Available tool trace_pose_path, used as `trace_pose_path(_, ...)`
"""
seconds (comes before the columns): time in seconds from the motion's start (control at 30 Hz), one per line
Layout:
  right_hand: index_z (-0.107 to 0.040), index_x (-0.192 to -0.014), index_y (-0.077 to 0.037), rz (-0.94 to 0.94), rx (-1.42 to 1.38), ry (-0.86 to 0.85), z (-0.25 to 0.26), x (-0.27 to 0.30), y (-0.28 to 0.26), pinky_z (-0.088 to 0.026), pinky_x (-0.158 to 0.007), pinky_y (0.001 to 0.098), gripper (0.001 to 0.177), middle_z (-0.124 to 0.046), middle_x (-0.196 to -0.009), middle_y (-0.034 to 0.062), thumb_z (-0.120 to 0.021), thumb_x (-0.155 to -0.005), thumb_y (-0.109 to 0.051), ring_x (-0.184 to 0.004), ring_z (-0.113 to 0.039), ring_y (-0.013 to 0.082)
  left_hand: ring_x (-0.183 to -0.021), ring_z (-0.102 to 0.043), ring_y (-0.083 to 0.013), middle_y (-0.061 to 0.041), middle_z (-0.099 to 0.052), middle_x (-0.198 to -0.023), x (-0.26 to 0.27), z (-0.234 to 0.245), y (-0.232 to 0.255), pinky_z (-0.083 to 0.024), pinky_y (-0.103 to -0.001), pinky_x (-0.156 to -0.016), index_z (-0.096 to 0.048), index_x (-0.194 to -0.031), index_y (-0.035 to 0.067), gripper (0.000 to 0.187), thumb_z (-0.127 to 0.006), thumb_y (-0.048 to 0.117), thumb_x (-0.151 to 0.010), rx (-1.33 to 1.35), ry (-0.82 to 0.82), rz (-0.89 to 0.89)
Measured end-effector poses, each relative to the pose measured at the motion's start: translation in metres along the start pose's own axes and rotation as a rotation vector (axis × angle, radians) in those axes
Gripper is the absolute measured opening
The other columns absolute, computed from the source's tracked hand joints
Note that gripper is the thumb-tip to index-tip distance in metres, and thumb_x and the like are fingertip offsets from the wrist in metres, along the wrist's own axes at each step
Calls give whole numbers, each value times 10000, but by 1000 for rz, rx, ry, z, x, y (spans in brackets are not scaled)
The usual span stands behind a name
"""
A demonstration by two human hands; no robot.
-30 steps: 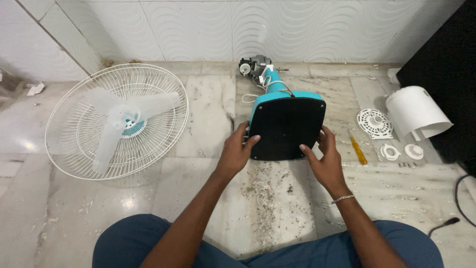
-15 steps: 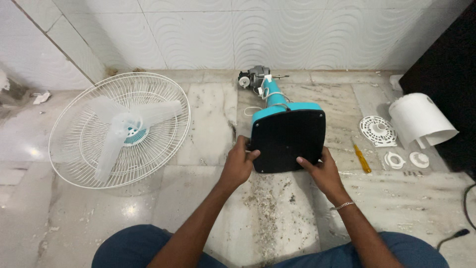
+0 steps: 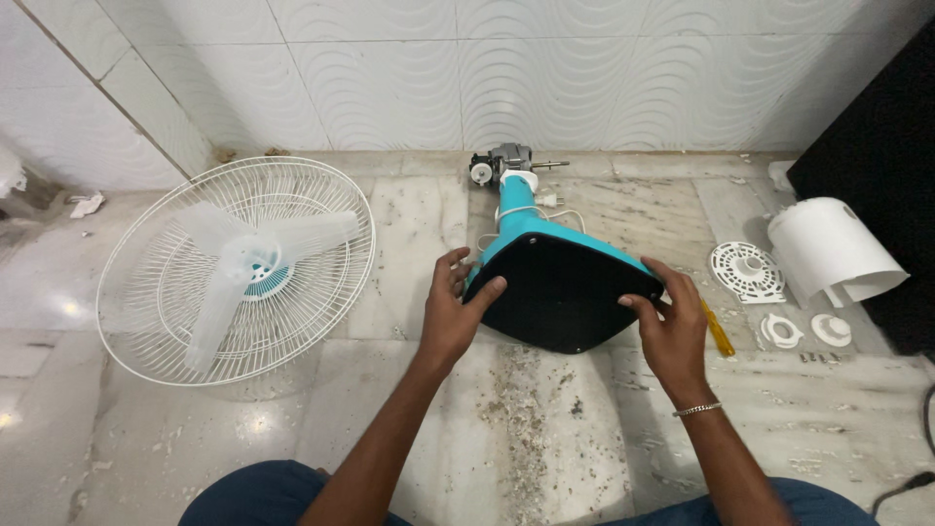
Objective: The person uses a screwdriver to remove screws from the base of a disassembled electric fan. They unscrew multiple fasteners, place them aside, and lift the base cover to expose the motor and internal components.
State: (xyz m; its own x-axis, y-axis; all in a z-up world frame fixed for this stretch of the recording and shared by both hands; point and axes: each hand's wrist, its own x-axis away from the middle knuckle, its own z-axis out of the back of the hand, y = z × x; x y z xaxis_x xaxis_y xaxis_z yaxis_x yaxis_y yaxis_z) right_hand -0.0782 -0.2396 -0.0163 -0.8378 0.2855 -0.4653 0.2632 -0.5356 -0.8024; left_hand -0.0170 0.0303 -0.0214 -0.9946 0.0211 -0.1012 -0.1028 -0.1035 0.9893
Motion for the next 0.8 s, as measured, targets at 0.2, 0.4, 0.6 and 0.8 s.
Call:
trace_pose_path(0.2,-595,-1383,-25,130,83,25,-3,6,-7,-613,-968,363,475,-609,-1330,154,-754,-936,-41,-1168,-648,249,-956,-763,-286,-200,-748,-1046,2,2,-14,-603,-400,-828,-561,-1258,-10,673,-821,404,-795,-290,-7,90)
trace_pose_path(0.4,-474,-1468,-10,-110,-28,7,-7,8,5,-558,-1007,404,637,-577,-1413,194,-764,-923,-168,-1267,-612,276,-941,-724,-348,-223,-756,-996,7,4,-21,-557,-444,-817,-670,-1071,-18,595,-865,461,-777,-557,-110,26)
trace_pose_path(0.6,-515,-1402,4,-169,78,-69,-5,9,27,-561,-945,373,596,-691,-1255,197,-787,-908,-189,-1140,-694,266,-969,-757,-331,-209,-773,-1005,10,6,-18,-566,-430,-866,-723,-1100,-11,631,-841,509,-760,-590,-168,114)
trace_pose_path(0.8,-550,-1341,14,-152,73,-71,-3,9,39,-581,-894,356,491,-735,-1144,181,-755,-921,-134,-1067,-733,240,-1147,-629,-412,-323,-639,-1249,12,0,-5,-503,-475,-929,-508,-1401,-116,839,-891,330,-803,-380,-3,-463)
